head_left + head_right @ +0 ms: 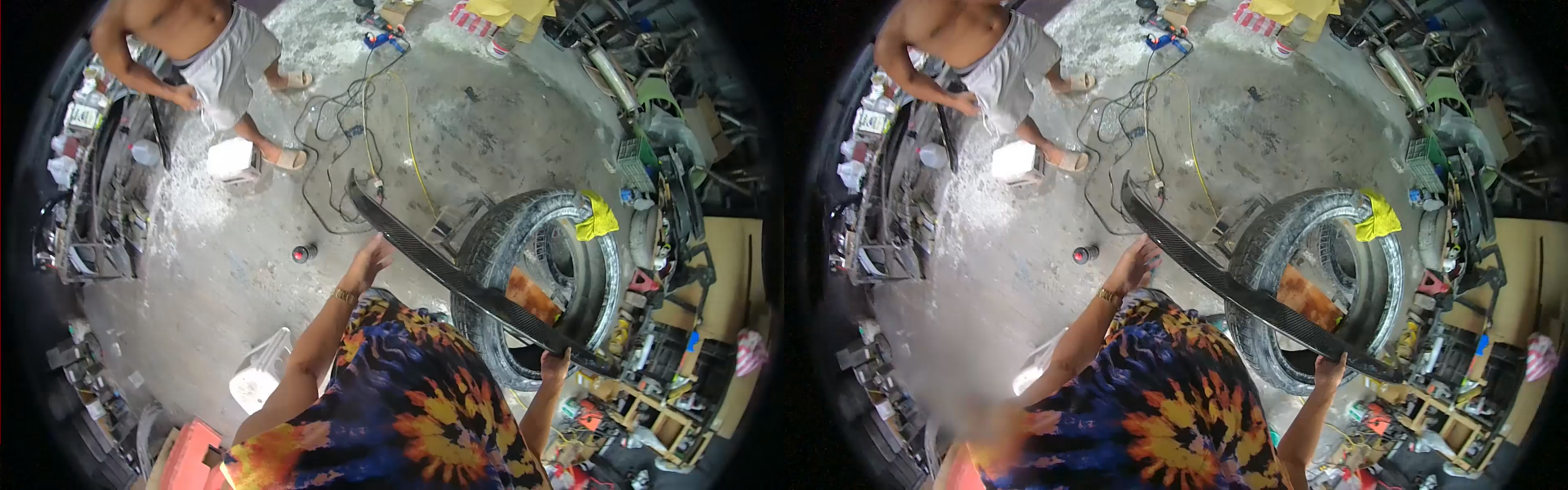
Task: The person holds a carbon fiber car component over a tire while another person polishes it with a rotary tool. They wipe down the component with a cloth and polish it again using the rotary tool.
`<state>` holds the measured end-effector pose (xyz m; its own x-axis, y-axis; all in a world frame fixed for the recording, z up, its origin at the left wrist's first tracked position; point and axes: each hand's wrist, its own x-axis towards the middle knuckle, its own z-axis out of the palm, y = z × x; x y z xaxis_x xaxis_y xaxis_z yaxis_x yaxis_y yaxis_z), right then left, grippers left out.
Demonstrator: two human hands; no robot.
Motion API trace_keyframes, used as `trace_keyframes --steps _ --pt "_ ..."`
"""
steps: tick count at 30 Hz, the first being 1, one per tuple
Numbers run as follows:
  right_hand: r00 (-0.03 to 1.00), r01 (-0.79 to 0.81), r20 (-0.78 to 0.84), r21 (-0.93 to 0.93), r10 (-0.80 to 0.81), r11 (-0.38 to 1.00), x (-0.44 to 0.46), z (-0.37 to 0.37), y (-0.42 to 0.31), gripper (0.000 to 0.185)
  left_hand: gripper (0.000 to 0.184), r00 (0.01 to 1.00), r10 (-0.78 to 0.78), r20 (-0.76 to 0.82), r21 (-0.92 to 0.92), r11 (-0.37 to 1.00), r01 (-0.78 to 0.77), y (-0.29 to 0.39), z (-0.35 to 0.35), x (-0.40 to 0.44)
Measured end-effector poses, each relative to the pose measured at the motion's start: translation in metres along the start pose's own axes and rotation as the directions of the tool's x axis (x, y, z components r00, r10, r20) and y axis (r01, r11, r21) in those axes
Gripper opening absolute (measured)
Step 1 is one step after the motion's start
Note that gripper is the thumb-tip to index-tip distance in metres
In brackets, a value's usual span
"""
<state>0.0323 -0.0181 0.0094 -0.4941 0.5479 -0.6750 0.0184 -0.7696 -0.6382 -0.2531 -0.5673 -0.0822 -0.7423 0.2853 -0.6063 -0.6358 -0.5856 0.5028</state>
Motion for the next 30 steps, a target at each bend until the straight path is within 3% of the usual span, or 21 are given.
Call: trace_keyframes --steps 1,3,4,7,8,9,12,23,25,27,30 --pt "1.0 0.007 -0.01 -0.029 -0.007 1.0 0.002 0.005 -0.003 0.033 0.052 1.0 -0.014 -0.004 -0.028 1.0 0.014 0.003 -0.004 0.008" --pt "0.994 -0.066 0.083 -0.031 0.068 0.997 0.005 0.005 -0.011 0.03 0.029 0.994 -0.05 0.095 -0.113 0.992 0.061 0.006 -0.011 0.016" --pt "0.996 -0.072 0.056 -0.028 0.074 0.997 -0.003 0.023 -0.008 0.029 0.023 0.989 -0.118 0.087 -0.162 0.978 0.131 0.017 -0.005 0.01" --pt "0.985 -0.145 0.104 0.025 0.141 0.989 0.006 0.035 -0.002 0.032 0.024 0.99 -0.136 0.043 -0.192 0.971 0.142 0.021 0.001 0.003" --pt "0.996 -0.087 -0.005 0.019 0.087 0.996 0.002 0.049 0.004 0.033 0.025 0.99 -0.135 0.029 -0.193 0.971 0.138 0.014 -0.002 0.005" --pt "0.986 -0.144 0.084 0.026 0.142 0.989 -0.008 0.065 0.008 0.031 0.025 0.987 -0.155 0.038 -0.202 0.966 0.159 0.01 -0.001 0.006" --pt "0.992 -0.121 0.042 -0.017 0.122 0.993 -0.014 0.095 0.023 0.029 0.031 0.993 -0.104 -0.047 -0.175 0.98 0.094 0.005 0.004 0.006" --pt "0.93 -0.248 -0.3 -0.083 0.213 0.965 -0.005 0.13 0.022 0.041 0.034 0.992 -0.084 -0.092 -0.178 0.982 0.067 0.008 0.01 0.002" --pt "0.84 -0.347 -0.479 -0.118 0.253 0.93 -0.006 0.136 0.019 0.044 0.034 0.991 -0.089 -0.103 -0.201 0.977 0.066 0.009 0.012 0.003" --pt "0.828 -0.342 -0.532 -0.228 0.177 0.912 -0.004 0.139 0.023 0.035 0.033 0.991 -0.076 -0.108 -0.18 0.982 0.056 0.01 0.013 0.002" --pt "0.722 -0.382 -0.691 -0.359 0.033 0.852 -0.001 0.151 0.029 0.052 0.034 0.989 -0.074 -0.128 -0.211 0.977 0.045 0.009 0.013 0.001"
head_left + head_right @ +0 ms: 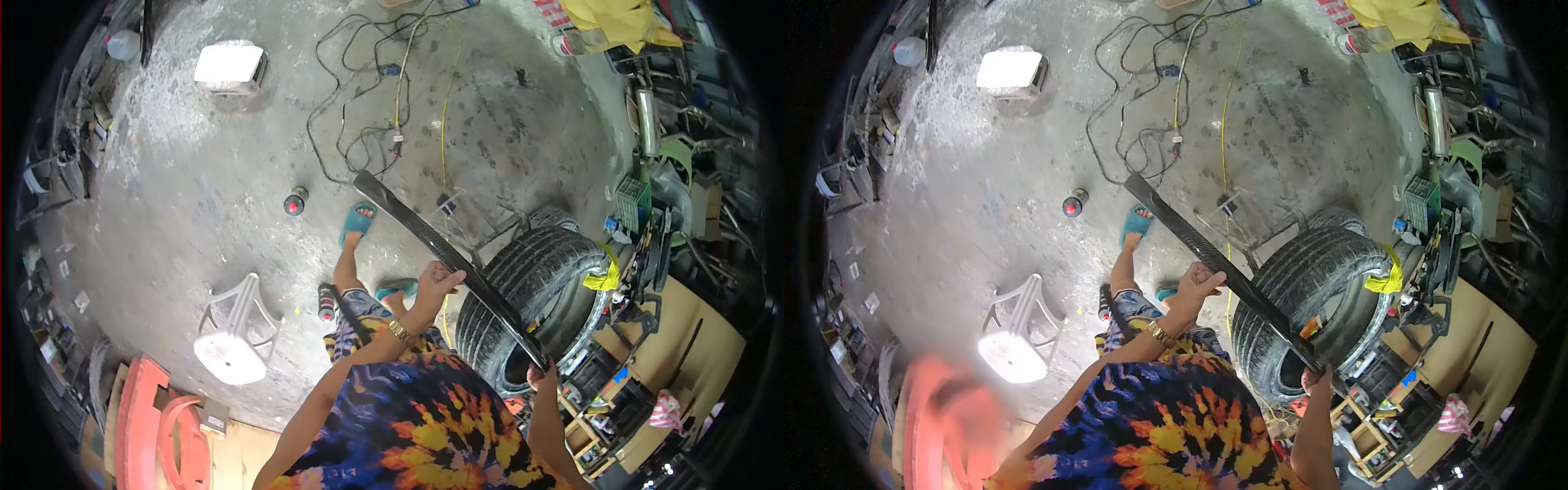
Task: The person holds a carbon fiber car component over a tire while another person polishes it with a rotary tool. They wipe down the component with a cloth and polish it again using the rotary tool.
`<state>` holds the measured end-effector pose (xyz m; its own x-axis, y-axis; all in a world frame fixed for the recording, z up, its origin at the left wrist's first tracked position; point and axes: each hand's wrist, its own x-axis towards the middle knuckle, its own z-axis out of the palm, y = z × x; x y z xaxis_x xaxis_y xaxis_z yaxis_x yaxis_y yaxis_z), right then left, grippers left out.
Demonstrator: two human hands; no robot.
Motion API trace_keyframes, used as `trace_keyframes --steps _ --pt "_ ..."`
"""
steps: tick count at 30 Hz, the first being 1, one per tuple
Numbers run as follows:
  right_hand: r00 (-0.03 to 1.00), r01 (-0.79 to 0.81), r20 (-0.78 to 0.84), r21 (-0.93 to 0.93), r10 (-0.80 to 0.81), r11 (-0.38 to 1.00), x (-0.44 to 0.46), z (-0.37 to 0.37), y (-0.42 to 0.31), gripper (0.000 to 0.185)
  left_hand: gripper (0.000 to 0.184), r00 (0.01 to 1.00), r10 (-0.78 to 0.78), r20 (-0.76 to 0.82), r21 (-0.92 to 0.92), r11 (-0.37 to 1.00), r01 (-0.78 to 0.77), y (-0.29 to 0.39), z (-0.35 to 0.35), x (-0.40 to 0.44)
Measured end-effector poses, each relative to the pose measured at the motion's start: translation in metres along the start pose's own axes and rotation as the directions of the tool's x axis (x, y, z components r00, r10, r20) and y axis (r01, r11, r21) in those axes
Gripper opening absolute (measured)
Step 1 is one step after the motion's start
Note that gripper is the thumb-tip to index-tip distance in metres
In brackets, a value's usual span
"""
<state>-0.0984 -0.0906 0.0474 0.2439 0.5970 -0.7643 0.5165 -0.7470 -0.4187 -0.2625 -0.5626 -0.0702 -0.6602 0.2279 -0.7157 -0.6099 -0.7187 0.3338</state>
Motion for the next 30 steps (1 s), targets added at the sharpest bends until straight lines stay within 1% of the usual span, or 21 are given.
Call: trace_keyframes --steps 1,3,5,7,8,9,10,11,12,13,14,15,17,18,20,21,23,24,25,28,30 --pt "0.997 -0.078 0.004 -0.057 0.079 0.995 0.018 -0.011 -0.012 0.052 0.035 1.0 0.009 0.0 0.008 1.0 -0.009 -0.001 0.001 0.0" --pt "0.984 -0.092 -0.163 -0.075 0.079 0.993 0.009 -0.002 -0.015 0.054 0.034 1.0 0.013 -0.023 -0.079 0.997 -0.015 -0.003 0.003 0.001" --pt "0.972 -0.177 -0.176 -0.131 0.153 0.976 0.001 0.006 -0.022 0.056 0.037 0.999 0.033 -0.03 -0.126 0.991 -0.036 -0.02 0.0 0.007" --pt "0.97 -0.107 -0.231 -0.137 0.074 0.985 -0.015 0.015 -0.019 0.058 0.037 0.998 0.004 -0.055 -0.155 0.988 -0.013 -0.03 0.001 0.012" --pt "0.965 -0.141 -0.241 -0.132 0.106 0.981 -0.019 0.016 -0.023 0.058 0.038 0.999 0.044 -0.031 -0.24 0.969 -0.051 -0.027 0.004 0.01" --pt "0.97 -0.05 -0.244 -0.144 0.014 0.988 -0.018 0.019 -0.019 0.055 0.038 0.996 0.087 -0.011 -0.323 0.943 -0.086 -0.023 0.006 0.008" --pt "0.98 -0.045 -0.199 -0.185 0.007 0.982 -0.021 0.021 -0.02 0.053 0.04 0.994 0.109 0.03 -0.442 0.893 -0.085 -0.02 0.007 0.008" --pt "0.988 -0.04 -0.152 -0.225 0.005 0.973 -0.017 0.018 -0.024 0.052 0.04 0.994 0.109 0.024 -0.45 0.889 -0.087 -0.022 0.006 0.01" --pt "0.979 -0.04 -0.201 -0.257 -0.013 0.966 -0.008 0.018 -0.024 0.042 0.04 0.989 0.148 0.024 -0.419 0.9 -0.124 -0.024 0.006 0.011" --pt "0.979 -0.039 -0.204 -0.264 -0.017 0.964 0.002 0.014 -0.03 0.042 0.041 0.982 0.185 0.025 -0.385 0.909 -0.161 -0.026 0.005 0.012" --pt "0.975 -0.058 -0.223 -0.171 0.019 0.984 0.008 0.01 -0.036 0.037 0.039 0.984 0.172 0.04 -0.196 0.967 -0.161 -0.023 -0.001 0.007" --pt "0.969 -0.075 -0.239 -0.074 0.055 0.994 0.014 0.005 -0.041 0.033 0.039 0.985 0.167 0.039 -0.199 0.967 -0.156 -0.02 -0.001 0.006" --pt "0.952 -0.058 -0.306 -0.08 0.031 0.995 0.017 0.002 -0.04 0.027 0.037 0.989 0.145 0.009 -0.37 0.92 -0.132 -0.019 0.001 0.005" --pt "0.962 -0.012 -0.274 -0.093 -0.014 0.996 0.018 -0.001 -0.037 0.026 0.037 0.991 0.137 0.012 -0.373 0.92 -0.122 -0.024 -0.002 0.008" --pt "0.982 0.028 -0.181 -0.142 -0.054 0.989 0.017 -0.013 -0.033 0.021 0.033 0.995 0.097 0.006 -0.182 0.979 -0.095 -0.031 -0.013 0.013" --pt "0.981 0.028 -0.185 -0.137 -0.054 0.99 0.018 -0.019 -0.028 0.021 0.033 0.996 0.092 0.01 -0.181 0.979 -0.089 -0.032 -0.017 0.016" --pt "0.995 0.096 -0.016 -0.122 -0.099 0.988 0.019 -0.024 -0.013 0.024 0.032 0.992 0.12 -0.045 -0.283 0.951 -0.128 -0.019 -0.025 0.025" --pt "0.991 0.119 0.07 -0.138 -0.11 0.983 0.014 -0.025 -0.004 0.029 0.033 0.997 0.052 -0.052 -0.326 0.943 -0.066 -0.011 -0.031 0.028" --pt "0.988 0.154 0.001 -0.136 -0.155 0.979 -0.004 -0.014 0.009 0.033 0.037 0.993 0.105 -0.048 -0.281 0.953 -0.114 -0.01 -0.04 0.036" --pt "0.992 0.119 0.038 -0.037 -0.118 0.992 0.015 -0.031 0.022 0.036 0.046 0.993 0.115 -0.035 -0.183 0.976 -0.12 0.008 -0.059 0.061" --pt "0.978 0.185 0.098 -0.012 -0.183 0.983 -0.007 -0.008 0.044 0.038 0.051 0.99 0.132 -0.048 -0.159 0.978 -0.138 0.024 -0.066 0.076"
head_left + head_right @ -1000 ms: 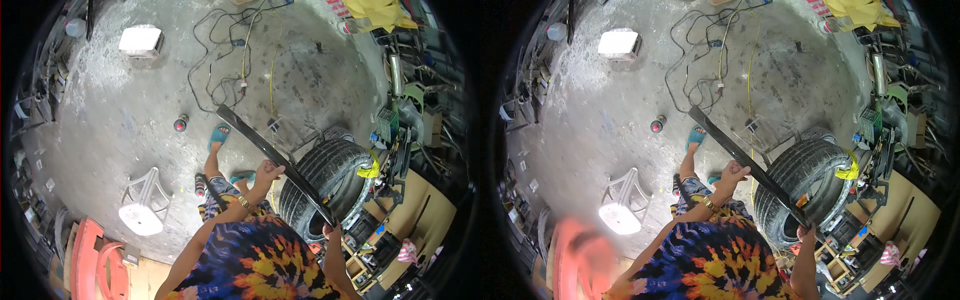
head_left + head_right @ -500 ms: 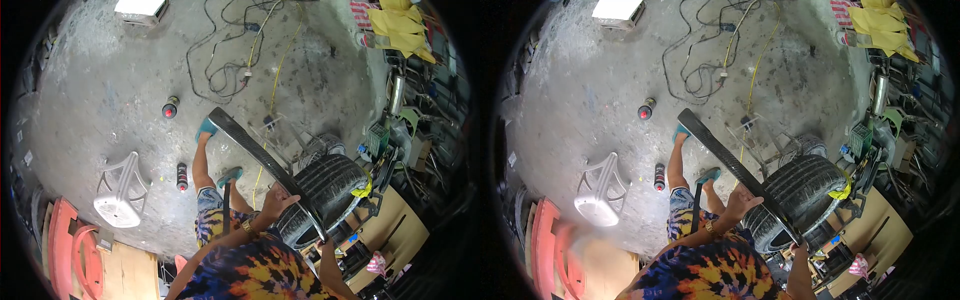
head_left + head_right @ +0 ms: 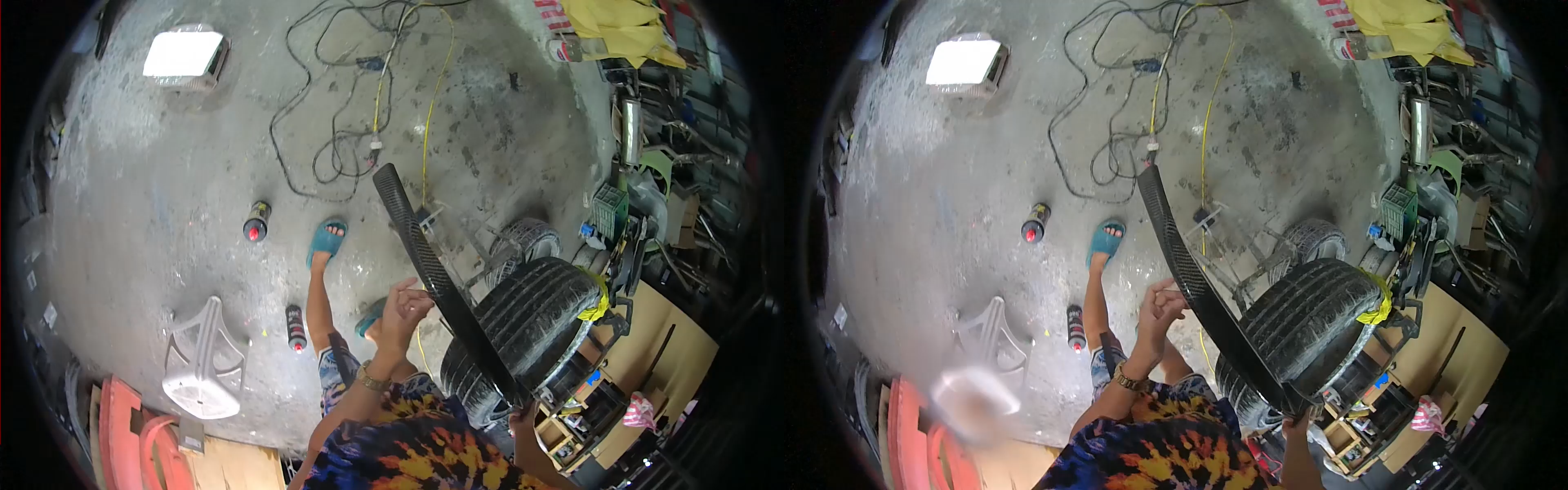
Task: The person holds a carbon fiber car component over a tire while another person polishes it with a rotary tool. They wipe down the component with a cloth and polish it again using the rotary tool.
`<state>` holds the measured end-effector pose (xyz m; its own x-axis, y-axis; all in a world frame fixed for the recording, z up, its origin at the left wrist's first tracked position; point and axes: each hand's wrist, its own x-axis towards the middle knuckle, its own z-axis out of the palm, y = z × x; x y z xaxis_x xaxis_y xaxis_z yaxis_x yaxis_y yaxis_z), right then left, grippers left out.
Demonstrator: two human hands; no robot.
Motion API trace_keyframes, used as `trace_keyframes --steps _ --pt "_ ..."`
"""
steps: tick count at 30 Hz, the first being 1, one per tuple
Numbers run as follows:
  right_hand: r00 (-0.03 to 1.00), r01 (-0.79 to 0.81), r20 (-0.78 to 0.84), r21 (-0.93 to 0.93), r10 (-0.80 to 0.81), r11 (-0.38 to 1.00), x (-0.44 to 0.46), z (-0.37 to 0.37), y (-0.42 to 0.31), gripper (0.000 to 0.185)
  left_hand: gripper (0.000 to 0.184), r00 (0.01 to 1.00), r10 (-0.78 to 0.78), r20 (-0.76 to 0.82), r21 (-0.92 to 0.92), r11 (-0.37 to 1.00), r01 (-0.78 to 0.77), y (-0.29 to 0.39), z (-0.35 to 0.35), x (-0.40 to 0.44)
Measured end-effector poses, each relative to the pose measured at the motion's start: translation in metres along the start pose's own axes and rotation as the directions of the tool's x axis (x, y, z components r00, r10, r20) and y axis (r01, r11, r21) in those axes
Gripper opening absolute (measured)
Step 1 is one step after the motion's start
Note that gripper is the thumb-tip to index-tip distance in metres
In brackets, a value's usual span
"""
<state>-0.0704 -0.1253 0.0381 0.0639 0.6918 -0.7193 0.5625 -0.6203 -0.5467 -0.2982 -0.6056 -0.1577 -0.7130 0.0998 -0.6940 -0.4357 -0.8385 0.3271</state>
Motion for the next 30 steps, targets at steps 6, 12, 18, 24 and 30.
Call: trace_keyframes --steps 6,12,18,24,30 --pt "0.985 0.112 0.118 0.113 -0.125 0.987 0.02 -0.028 0.014 0.045 0.048 0.996 0.029 0.088 0.037 0.999 -0.032 0.027 0.01 0.044" --pt "0.985 0.158 0.051 0.107 -0.164 0.982 0.012 -0.017 0.027 0.056 0.033 0.996 -0.087 0.005 0.067 0.994 0.086 0.039 0.009 0.068" --pt "0.986 0.153 0.04 0.204 -0.164 0.967 0.0 -0.003 0.031 0.063 0.03 0.996 -0.058 -0.063 0.422 0.903 0.079 0.046 0.001 0.102" --pt "0.963 0.155 0.194 0.162 -0.185 0.975 0.016 -0.012 0.032 0.056 0.046 0.997 0.038 -0.074 0.689 0.724 0.024 0.053 -0.019 0.158" --pt "0.972 0.213 0.04 0.261 -0.231 0.941 0.027 -0.016 0.038 0.048 0.028 0.944 0.152 -0.294 0.613 0.787 0.065 0.057 -0.082 0.149"
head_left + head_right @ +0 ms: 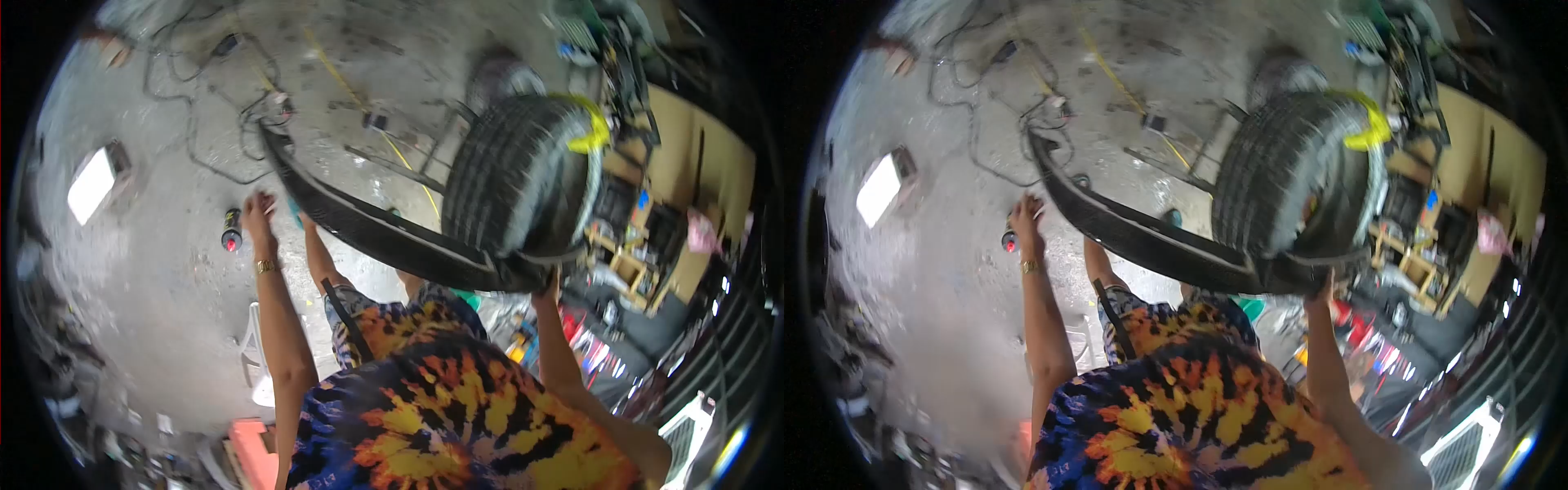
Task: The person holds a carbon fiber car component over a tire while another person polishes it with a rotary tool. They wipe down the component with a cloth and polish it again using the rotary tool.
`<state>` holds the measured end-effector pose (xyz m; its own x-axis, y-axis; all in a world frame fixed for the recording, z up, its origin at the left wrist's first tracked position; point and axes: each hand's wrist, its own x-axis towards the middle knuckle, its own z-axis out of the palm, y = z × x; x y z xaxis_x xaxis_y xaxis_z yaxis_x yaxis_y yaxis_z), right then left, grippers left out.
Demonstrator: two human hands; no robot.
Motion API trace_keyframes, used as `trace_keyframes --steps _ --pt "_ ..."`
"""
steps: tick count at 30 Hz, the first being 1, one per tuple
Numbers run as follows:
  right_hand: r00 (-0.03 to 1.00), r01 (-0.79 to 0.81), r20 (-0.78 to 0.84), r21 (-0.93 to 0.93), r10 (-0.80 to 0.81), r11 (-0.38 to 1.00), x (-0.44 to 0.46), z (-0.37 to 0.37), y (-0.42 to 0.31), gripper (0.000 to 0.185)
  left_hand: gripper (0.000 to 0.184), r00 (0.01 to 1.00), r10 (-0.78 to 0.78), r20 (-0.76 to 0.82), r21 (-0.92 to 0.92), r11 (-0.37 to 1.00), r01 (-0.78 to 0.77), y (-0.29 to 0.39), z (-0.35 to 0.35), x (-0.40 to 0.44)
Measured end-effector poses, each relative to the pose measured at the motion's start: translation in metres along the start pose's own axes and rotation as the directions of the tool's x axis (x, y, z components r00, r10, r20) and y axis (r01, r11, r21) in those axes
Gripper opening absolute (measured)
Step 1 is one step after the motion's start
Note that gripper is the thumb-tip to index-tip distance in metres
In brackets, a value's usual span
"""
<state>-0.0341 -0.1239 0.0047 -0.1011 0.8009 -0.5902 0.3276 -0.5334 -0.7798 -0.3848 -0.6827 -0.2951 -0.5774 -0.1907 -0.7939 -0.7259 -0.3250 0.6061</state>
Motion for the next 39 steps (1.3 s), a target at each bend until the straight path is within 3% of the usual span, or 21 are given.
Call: trace_keyframes --steps 2,3,4,5,6,7,8,12,16,19,22,24,26,27,29,32,33,35,37,38,39 --pt "0.994 0.084 0.077 -0.079 -0.078 0.993 -0.004 0.0 0.007 0.047 0.023 0.999 0.039 0.03 0.086 0.995 -0.041 -0.06 -0.053 0.001" --pt "0.975 0.071 -0.21 -0.03 -0.075 0.997 0.004 -0.003 0.011 0.049 0.026 1.0 0.006 -0.014 0.108 0.994 -0.005 -0.076 -0.072 -0.008" --pt "1.0 0.019 -0.003 0.022 -0.019 1.0 0.008 -0.015 0.018 0.059 0.04 0.995 0.076 0.061 0.273 0.958 -0.09 -0.095 -0.1 -0.018" --pt "0.972 0.054 -0.231 0.0 -0.053 0.999 -0.028 0.031 0.008 0.063 0.056 0.994 0.109 0.026 0.511 0.853 -0.107 -0.107 -0.117 -0.034" --pt "0.983 0.05 -0.178 -0.002 -0.05 0.999 0.0 0.0 0.023 0.07 0.062 0.995 0.095 0.008 0.604 0.793 -0.081 -0.128 -0.146 -0.042" --pt "0.964 0.205 -0.082 -0.369 -0.252 0.907 0.013 -0.026 0.041 0.078 0.064 1.0 -0.002 -0.002 0.602 0.798 0.002 -0.133 -0.163 -0.059" --pt "0.953 -0.028 -0.304 -0.06 0.008 0.998 0.003 -0.004 0.026 0.08 0.063 0.992 -0.124 -0.004 0.635 0.766 0.099 -0.137 -0.183 -0.072" --pt "0.911 -0.059 -0.411 -0.092 0.016 0.994 -0.033 0.039 0.012 0.077 0.043 0.893 -0.444 -0.077 0.702 0.612 0.365 -0.147 -0.236 -0.093" --pt "0.932 0.047 -0.357 -0.045 -0.06 0.998 -0.041 0.046 0.018 0.087 0.037 0.923 -0.384 0.039 0.779 0.59 0.212 -0.091 -0.193 -0.09" --pt "0.94 0.063 -0.337 0.041 -0.046 0.997 -0.044 0.047 0.022 0.09 0.037 0.976 -0.154 0.156 0.817 0.575 -0.04 -0.028 -0.143 -0.093" --pt "0.943 0.083 -0.329 0.097 -0.047 0.992 -0.05 0.05 0.023 0.085 0.039 0.94 0.216 0.263 0.574 0.748 -0.333 0.053 -0.05 -0.157" --pt "0.965 0.123 -0.242 0.087 -0.098 0.989 -0.055 0.048 0.023 0.076 0.034 0.767 0.463 0.444 0.48 0.6 -0.64 0.096 0.017 -0.211" --pt "0.97 0.067 -0.235 0.039 -0.056 0.997 -0.054 0.04 0.032 0.068 0.018 0.65 0.502 0.571 0.39 0.531 -0.753 0.113 0.073 -0.258" --pt "0.977 -0.008 -0.215 -0.016 0.005 1.0 -0.053 0.032 0.033 0.068 0.014 0.523 0.438 0.731 0.447 0.271 -0.852 0.122 0.093 -0.269" --pt "0.994 -0.075 -0.089 -0.046 0.071 0.996 -0.059 0.022 0.025 0.069 0.023 0.296 0.206 0.933 0.289 0.062 -0.955 0.131 0.164 -0.315" --pt "0.994 -0.036 0.107 0.282 0.006 0.959 -0.047 0.013 0.041 0.059 0.031 0.023 -0.055 0.998 0.019 -0.085 -0.996 0.096 0.228 -0.293" --pt "0.998 -0.04 0.065 0.397 0.016 0.917 -0.048 0.017 0.038 0.053 0.031 0.012 -0.076 0.997 0.004 -0.104 -0.995 0.087 0.232 -0.276" --pt "0.992 -0.048 0.123 0.619 -0.037 0.784 -0.043 0.02 0.044 0.051 0.036 0.339 -0.451 0.826 0.165 -0.381 -0.91 0.078 0.243 -0.25" --pt "0.994 -0.044 0.103 0.67 -0.034 0.741 -0.043 0.021 0.048 0.048 0.043 0.31 -0.421 0.852 0.171 -0.337 -0.926 0.08 0.234 -0.251" --pt "0.992 -0.017 0.102 0.698 -0.076 0.716 -0.046 0.022 0.047 0.047 0.04 0.175 -0.376 0.91 0.082 -0.251 -0.965 0.078 0.23 -0.252" --pt "0.994 0.019 0.056 0.748 -0.092 0.664 -0.049 0.025 0.044 0.038 0.037 0.217 -0.339 0.915 0.128 -0.266 -0.955 0.08 0.222 -0.254"
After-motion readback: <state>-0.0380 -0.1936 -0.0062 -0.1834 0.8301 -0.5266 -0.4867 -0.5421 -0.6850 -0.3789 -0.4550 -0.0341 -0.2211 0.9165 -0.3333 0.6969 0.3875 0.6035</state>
